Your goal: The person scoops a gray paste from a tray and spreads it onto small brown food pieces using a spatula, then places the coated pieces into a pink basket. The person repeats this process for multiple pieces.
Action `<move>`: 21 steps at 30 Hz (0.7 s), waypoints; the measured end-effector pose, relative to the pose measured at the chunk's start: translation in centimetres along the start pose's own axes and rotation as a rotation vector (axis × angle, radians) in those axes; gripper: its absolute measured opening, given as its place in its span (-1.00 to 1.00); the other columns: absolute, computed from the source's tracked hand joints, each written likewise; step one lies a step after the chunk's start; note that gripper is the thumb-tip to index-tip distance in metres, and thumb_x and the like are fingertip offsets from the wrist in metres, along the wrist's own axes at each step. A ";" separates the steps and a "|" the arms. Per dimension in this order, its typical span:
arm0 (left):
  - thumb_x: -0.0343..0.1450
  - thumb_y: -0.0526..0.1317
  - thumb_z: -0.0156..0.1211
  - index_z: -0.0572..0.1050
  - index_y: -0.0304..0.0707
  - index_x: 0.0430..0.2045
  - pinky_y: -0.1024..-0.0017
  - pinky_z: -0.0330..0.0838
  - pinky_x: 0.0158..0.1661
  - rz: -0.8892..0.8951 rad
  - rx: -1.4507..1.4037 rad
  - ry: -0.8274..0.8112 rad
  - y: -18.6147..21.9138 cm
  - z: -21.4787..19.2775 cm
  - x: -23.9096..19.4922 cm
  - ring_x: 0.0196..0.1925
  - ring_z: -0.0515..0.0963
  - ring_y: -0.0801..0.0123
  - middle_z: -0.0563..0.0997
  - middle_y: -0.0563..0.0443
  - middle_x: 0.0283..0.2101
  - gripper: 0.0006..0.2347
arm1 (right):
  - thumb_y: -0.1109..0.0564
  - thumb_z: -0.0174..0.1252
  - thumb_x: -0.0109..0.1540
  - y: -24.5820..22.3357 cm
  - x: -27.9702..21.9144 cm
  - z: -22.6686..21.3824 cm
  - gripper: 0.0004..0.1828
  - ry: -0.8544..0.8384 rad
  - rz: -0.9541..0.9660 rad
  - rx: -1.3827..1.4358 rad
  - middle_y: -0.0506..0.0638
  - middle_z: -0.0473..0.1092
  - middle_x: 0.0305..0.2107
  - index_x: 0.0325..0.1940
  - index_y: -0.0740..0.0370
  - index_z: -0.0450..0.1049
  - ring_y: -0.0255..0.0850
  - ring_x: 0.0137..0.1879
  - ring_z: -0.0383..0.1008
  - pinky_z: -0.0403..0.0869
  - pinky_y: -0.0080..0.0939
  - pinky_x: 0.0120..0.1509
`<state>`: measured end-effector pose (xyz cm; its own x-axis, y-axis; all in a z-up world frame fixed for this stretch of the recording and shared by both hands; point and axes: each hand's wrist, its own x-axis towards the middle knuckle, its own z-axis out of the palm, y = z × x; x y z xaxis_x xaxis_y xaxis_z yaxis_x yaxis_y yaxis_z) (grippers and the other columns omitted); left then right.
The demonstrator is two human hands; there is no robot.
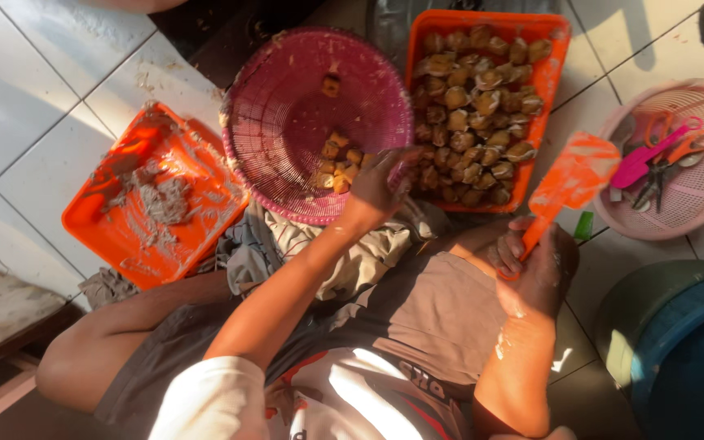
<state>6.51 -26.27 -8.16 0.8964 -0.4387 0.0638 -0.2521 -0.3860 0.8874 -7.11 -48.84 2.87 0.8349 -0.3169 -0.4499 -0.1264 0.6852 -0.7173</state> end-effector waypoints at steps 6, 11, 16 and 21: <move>0.44 -0.25 0.02 0.52 -0.45 -0.13 0.09 0.55 -0.20 -0.175 0.265 -0.293 -3.4 8.4 -6.4 -0.26 0.65 -0.15 0.63 -0.36 -0.22 -0.75 | -0.23 -0.07 0.51 1.2 1.6 3.3 -0.55 -0.093 0.058 -0.016 -0.14 0.11 -0.45 -0.04 0.21 0.40 -0.39 -0.45 0.01 0.07 -0.37 -0.31; 0.55 -0.17 -0.05 0.61 -0.28 -0.24 0.12 0.54 -0.22 -0.369 0.469 -0.534 -8.7 13.4 -9.1 -0.22 0.67 -0.05 0.66 -0.24 -0.27 -0.75 | -0.24 -0.08 0.52 -0.7 -0.1 3.6 -0.53 -0.103 0.000 -0.066 -0.13 0.12 -0.45 -0.02 0.23 0.41 -0.38 -0.42 0.02 0.09 -0.35 -0.28; 0.53 -0.18 -0.02 0.61 -0.23 -0.19 0.13 0.54 -0.17 -0.438 0.619 -0.733 -11.3 15.2 -7.7 -0.15 0.67 0.00 0.66 -0.19 -0.17 -0.78 | -0.20 -0.10 0.56 -1.0 -1.2 4.1 -0.53 -0.139 -0.030 -0.035 -0.11 0.12 -0.50 0.01 0.26 0.42 -0.38 -0.42 0.02 0.09 -0.37 -0.29; 0.51 -0.19 0.02 0.62 -0.17 -0.13 0.14 0.53 -0.12 -0.405 0.711 -0.666 -7.6 14.4 -6.3 -0.08 0.67 0.05 0.66 -0.13 -0.07 -0.79 | -0.16 -0.14 0.56 -0.9 -2.4 5.6 -0.54 -0.169 -0.034 -0.009 -0.10 0.13 -0.44 0.02 0.30 0.42 -0.36 -0.41 0.03 0.11 -0.35 -0.27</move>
<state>-2.47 -32.23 -21.83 0.6348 -0.4440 -0.6324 -0.3274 -0.8959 0.3003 -5.98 -45.03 7.55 0.9170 -0.2246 -0.3296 -0.1005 0.6695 -0.7360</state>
